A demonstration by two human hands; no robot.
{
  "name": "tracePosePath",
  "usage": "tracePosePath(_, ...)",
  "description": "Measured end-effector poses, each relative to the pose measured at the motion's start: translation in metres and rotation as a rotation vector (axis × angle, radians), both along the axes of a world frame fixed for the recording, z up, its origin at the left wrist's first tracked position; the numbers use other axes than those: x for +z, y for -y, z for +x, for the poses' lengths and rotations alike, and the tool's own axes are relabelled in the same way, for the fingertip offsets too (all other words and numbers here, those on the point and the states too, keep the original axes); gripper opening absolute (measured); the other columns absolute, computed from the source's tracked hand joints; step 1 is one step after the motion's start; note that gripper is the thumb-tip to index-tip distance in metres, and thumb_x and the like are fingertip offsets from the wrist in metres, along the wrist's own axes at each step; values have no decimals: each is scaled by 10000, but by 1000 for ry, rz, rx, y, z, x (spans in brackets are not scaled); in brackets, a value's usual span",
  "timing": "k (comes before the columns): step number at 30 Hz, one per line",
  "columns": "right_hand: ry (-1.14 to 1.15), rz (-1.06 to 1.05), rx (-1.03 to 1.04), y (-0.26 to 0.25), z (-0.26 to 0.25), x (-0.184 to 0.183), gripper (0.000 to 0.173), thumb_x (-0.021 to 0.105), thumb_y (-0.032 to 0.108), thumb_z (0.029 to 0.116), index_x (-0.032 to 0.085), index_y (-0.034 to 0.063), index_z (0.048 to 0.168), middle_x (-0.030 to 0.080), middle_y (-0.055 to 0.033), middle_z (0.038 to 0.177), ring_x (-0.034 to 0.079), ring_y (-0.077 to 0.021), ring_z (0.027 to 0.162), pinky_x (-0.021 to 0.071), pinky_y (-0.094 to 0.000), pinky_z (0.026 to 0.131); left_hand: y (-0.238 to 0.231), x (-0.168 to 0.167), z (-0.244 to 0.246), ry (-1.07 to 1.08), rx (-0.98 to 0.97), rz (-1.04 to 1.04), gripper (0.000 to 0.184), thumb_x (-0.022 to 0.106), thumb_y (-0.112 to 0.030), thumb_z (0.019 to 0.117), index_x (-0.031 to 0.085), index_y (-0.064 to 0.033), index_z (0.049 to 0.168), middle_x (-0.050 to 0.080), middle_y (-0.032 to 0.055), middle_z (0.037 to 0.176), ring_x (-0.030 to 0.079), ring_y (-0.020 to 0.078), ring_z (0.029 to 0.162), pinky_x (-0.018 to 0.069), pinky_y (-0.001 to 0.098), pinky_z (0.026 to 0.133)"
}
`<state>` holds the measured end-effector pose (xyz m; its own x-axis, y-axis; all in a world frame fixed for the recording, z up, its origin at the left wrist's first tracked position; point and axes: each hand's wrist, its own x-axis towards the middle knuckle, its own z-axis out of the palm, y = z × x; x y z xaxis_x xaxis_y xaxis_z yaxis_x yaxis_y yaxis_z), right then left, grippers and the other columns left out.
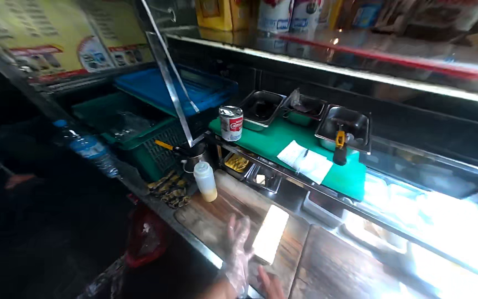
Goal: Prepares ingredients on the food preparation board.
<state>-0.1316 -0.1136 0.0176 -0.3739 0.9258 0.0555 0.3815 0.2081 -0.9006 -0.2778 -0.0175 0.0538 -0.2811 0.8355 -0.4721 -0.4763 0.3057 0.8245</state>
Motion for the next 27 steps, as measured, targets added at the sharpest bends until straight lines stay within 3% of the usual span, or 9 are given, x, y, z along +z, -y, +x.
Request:
tracePosePath(2, -78, 62, -90, -1, -12, 17, 846, 830, 417, 851, 479, 5, 1501, 594, -245, 1335, 675, -277, 1085, 610, -451, 879, 10, 4, 12, 200, 159, -46, 649, 538, -362, 1063, 232, -297, 1632, 219, 38, 1700, 296, 353, 1519, 397, 660, 1098)
tracePosePath(4, -147, 179, -245, 6, -28, 23, 337, 751, 84, 847, 727, -28, 1164, 708, -189, 1075, 706, -238, 954, 612, -386, 840, 17, 5, 21, 283, 215, -30, 619, 454, -441, 1082, 218, -307, 1638, 167, 74, 1712, 249, 410, 1524, 361, 750, 1050)
tracePosePath(6, -138, 387, -260, 28, -39, 34, 110, 712, 45, 871, 768, -8, 949, 732, -140, 888, 723, -215, 843, 617, -348, 806, 23, 6, 19, 317, 171, -36, 638, 424, -551, 1059, 189, -401, 1632, 136, 73, 1719, 229, 460, 1520, 343, 819, 982)
tracePosePath(11, -110, 489, -44, 59, -9, 28, 156, 682, 152, 963, 771, 44, 1032, 730, -111, 934, 706, -195, 893, 599, -330, 834, 1, -18, -56, -239, 105, 150, 831, 689, -214, 977, 183, -276, 1632, 476, 129, 1543, 585, 325, 1271, 572, 516, 884)
tracePosePath(15, -20, 151, -431, 66, 44, -18, 202, 640, 39, 944, 736, -44, 1102, 713, -172, 966, 707, -203, 852, 615, -349, 796, -73, -37, -154, -663, 138, 222, 1191, 891, -214, 769, 93, -245, 1653, 260, 137, 1667, 380, 291, 1473, 428, 483, 1139)
tracePosePath(18, 27, -20, -640, 67, 68, -33, 256, 562, 33, 994, 690, -69, 1190, 710, -195, 1006, 705, -207, 881, 604, -367, 831, -132, -45, -189, -814, 29, 159, 1353, 947, -179, 678, 24, -317, 1657, 209, 101, 1697, 333, 310, 1507, 389, 552, 1168)
tracePosePath(21, 43, -148, -698, 62, 56, -30, 248, 559, 37, 1000, 692, -58, 1187, 719, -163, 980, 702, -166, 822, 607, -332, 782, -165, -59, -187, -856, -116, 83, 997, 945, -211, 719, 394, -106, 1543, 576, 207, 1411, 579, 342, 1280, 478, 553, 1071)
tracePosePath(24, 121, -172, -646, 40, 28, -19, 239, 585, 21, 984, 714, -47, 1173, 734, -172, 990, 727, -202, 836, 622, -370, 794, -174, -75, -177, -842, -243, 182, 851, 903, -134, 765, 441, 32, 1461, 603, 237, 1337, 607, 297, 1224, 484, 465, 1074)
tracePosePath(27, 183, -180, -614, 23, 0, -10, 239, 596, 33, 985, 727, -14, 1179, 735, -148, 998, 720, -181, 842, 619, -352, 793, -143, -101, -148, -756, -344, 252, 853, 923, -301, 723, 511, 39, 1388, 672, 159, 1246, 667, 201, 1131, 545, 395, 1019)
